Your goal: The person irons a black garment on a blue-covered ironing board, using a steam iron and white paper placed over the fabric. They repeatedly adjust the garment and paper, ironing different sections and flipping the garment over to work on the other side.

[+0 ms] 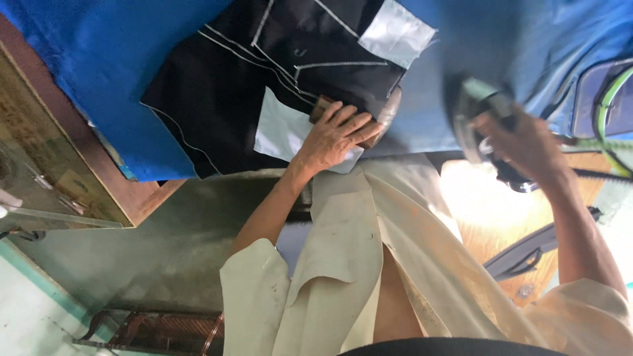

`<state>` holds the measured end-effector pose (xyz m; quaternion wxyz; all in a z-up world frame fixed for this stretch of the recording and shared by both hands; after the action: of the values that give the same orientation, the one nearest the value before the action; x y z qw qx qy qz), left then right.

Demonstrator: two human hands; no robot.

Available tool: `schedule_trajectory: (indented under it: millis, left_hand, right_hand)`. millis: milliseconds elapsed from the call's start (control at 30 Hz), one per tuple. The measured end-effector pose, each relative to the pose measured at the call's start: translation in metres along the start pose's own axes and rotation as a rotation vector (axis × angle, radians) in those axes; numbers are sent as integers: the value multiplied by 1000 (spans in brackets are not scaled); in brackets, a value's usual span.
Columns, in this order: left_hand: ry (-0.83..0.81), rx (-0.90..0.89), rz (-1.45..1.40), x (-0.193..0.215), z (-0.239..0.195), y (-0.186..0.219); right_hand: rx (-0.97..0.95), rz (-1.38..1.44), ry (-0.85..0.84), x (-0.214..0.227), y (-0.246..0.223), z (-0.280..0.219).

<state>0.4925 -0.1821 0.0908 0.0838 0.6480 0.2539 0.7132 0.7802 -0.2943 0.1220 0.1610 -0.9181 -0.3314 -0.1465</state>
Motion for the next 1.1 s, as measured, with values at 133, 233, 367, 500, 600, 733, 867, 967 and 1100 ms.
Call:
schedule_trajectory:
  millis: [133,233,367,500,600,733,867,967,1100]
  left_hand:
    - [-17,0,5,-7,-3,-1]
    - [-24,-1,-1,-4,-3,1]
    - [5,-18,-8,3,-1,3]
    - [69,-42,71,9,-22,-5]
    - [342,331,-871,19,-98,-71]
    - [848,945,-354,109,-256,-197]
    - [718,895,300,98,-381,-282]
    - [798,1233,519,83,-391,-263]
    - [1222,1393,417,23,-322,-92]
  right_hand:
    - [-56,255,379,24,51,24]
    - [158,342,537,34,63,34]
    - [171,489,605,46,58,42]
    - [172,410,660,50,66,67]
    - [341,-318,1451,55,26,28]
    - [308,317,927,38,-49,44]
    - [190,289,157,-3,-123,81]
    - [242,558,66,-15,-119,129]
    - [365,784,-16,-24,-120,145]
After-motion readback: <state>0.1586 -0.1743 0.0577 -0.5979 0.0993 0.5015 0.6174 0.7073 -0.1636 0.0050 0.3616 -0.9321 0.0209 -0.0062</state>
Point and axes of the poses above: each hand's wrist, its own z-axis towards the middle knuckle, its own x-axis out of the back of the hand, y = z × x, the point moved 7 cm from there along z, towards the middle knuckle, and after that the axes turned 8 degrees about -z, right-handed, at the moved point
